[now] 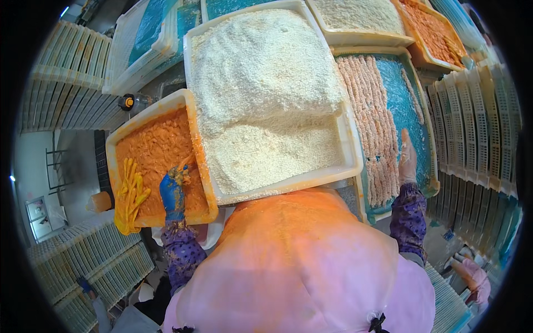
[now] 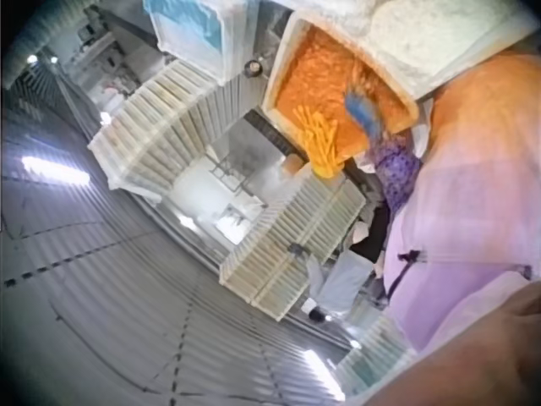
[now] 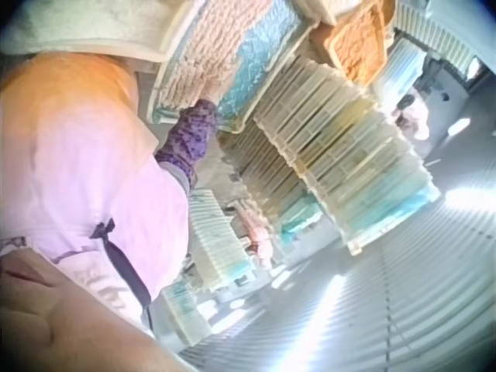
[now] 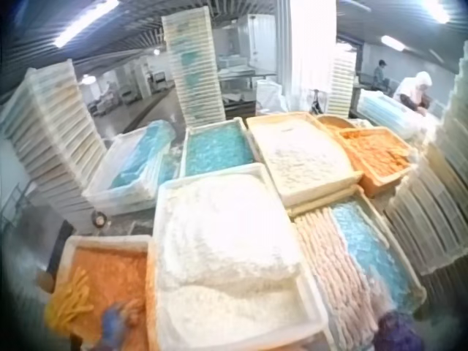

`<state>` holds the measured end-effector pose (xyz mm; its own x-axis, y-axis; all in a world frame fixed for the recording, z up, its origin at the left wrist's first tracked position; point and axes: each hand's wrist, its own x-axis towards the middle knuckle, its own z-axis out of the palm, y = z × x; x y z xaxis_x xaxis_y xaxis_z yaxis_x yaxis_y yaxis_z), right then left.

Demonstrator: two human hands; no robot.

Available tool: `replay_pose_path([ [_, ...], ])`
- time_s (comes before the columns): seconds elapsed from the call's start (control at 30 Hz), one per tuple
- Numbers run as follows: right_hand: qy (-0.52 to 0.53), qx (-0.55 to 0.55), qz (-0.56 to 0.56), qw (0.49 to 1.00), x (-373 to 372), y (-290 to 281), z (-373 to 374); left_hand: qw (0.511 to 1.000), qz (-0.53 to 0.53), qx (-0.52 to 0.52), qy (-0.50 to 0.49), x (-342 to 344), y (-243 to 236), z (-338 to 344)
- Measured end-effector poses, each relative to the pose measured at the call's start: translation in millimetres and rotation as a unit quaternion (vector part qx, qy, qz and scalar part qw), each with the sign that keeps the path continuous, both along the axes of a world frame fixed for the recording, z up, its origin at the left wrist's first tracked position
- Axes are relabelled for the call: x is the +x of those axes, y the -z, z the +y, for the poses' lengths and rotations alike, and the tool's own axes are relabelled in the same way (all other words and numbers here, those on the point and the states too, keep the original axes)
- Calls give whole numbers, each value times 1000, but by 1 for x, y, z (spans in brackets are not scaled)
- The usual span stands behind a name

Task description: The person repeatedly picks up orange fish sticks, rolls them in a tray of white breadcrumbs, and places them into a green basket. The process is continuous and repetitive throughout the clip.

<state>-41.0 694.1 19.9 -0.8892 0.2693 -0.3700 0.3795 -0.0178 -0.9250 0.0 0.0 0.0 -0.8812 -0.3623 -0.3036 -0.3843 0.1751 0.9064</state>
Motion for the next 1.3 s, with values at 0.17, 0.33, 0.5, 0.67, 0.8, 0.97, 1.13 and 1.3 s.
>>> replay_pose_path([
  [0.17, -237, -27, 106, 965, -35, -46, -160, 1000, -19, -22, 6, 39, -37, -50],
  [0.33, -502, 212, -137, 828, -56, 17, -279, 989, -21, -147, 5, 45, -10, -44],
  [0.5, -623, 324, 107, 704, -44, -3, -298, 999, 16, 35, 14, 13, -83, 5],
  [0.67, -494, 385, 126, 769, -63, 27, -225, 960, 4, 149, 237, -25, -168, 66],
  [0.8, -388, 344, 36, 854, -74, 24, -221, 929, -49, 16, 367, -59, -160, 134],
  [0.97, -338, 207, 32, 918, -67, 62, -208, 855, 43, -329, 400, -82, -49, 155],
  [1.13, -444, 436, 124, 773, -65, 28, -235, 930, 157, -235, 236, -77, -61, 115],
  [1.3, -538, 377, 154, 738, -71, 32, -331, 955, 160, -218, 121, -80, -38, 34],
])
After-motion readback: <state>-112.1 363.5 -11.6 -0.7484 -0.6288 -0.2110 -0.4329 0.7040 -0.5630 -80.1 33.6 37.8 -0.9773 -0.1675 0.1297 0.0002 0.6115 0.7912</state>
